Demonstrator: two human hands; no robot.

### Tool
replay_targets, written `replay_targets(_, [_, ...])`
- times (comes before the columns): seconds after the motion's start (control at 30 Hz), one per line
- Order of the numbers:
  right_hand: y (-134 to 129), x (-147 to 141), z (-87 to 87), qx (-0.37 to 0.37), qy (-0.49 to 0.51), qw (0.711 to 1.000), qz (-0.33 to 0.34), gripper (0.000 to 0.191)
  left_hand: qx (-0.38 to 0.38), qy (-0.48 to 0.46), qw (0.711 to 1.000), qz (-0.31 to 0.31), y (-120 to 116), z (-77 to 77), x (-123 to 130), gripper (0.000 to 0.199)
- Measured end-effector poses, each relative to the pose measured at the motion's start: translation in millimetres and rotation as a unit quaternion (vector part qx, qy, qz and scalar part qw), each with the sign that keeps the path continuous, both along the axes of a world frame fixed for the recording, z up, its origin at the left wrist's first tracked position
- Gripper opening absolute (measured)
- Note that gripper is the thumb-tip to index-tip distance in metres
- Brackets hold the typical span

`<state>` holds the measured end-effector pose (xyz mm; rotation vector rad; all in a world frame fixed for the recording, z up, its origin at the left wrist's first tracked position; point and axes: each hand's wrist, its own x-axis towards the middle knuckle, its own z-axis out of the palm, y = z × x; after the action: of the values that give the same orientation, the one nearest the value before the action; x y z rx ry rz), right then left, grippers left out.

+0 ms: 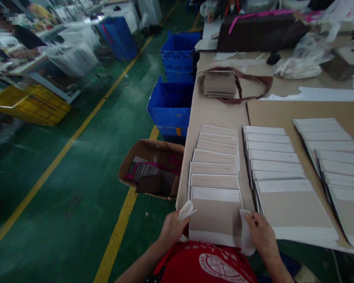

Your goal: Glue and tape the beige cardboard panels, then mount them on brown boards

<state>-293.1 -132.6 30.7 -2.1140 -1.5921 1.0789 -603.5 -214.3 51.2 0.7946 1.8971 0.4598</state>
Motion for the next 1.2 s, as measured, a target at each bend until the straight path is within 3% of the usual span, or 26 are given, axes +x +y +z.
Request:
replay_targets(0.1, [13,-3,23.9,-0.001,0.076,0.996,-0.051,0.042,0.031,-0.006,0.998,0.055,5,7.3,-3,0.030])
replay_targets(0.2, [35,-16,55.0,-0.111,0.245,0.961,-0.065,0.043,0.063,-0.073,0.987,0.125,15,20.5,-1,0.031])
replay_targets(0.27, [49,-34,73.4,-0.191,0.305,0.933,-0.013,0.040,0.073,-0.113,0.975,0.177,26,31.8,6,0.036])
replay_targets(0.37, [63,-69,89.7,-0.273,0.322,0.899,0.116,0.037,0.062,-0.213,0.950,0.221,44,47.3,21,0.041])
replay_targets(0.47, [66,-101,90.8,-0.264,0.296,0.888,0.233,0.034,0.058,-0.318,0.923,0.210,56,55.0,33,0.049])
replay_targets(0.53, [64,-113,85.9,-0.240,0.285,0.886,0.277,0.033,0.057,-0.328,0.921,0.203,60,55.0,37,0.050])
replay_targets(0.63, [62,-116,75.3,-0.247,0.298,0.878,0.281,0.030,0.053,-0.298,0.928,0.220,62,49.2,33,0.046])
replay_targets(0.73, [66,-108,64.8,-0.239,0.286,0.890,0.262,0.028,0.065,-0.230,0.942,0.234,62,40.3,25,0.041])
replay_targets(0.83, [77,-101,55.3,-0.204,0.236,0.918,0.245,0.029,0.061,-0.160,0.972,0.159,60,33.6,17,0.038])
replay_targets(0.97, [104,-103,44.1,-0.092,0.126,0.947,0.282,0.028,0.054,0.004,0.998,-0.043,57,31.8,10,0.031])
replay_targets(1.07, [123,-113,37.2,-0.051,0.092,0.940,0.325,0.028,0.074,0.121,0.972,-0.189,61,33.0,7,0.016])
replay_targets(1.2, [136,-133,26.6,-0.039,0.078,0.925,0.369,0.026,0.096,0.189,0.927,-0.308,72,31.4,10,0.026])
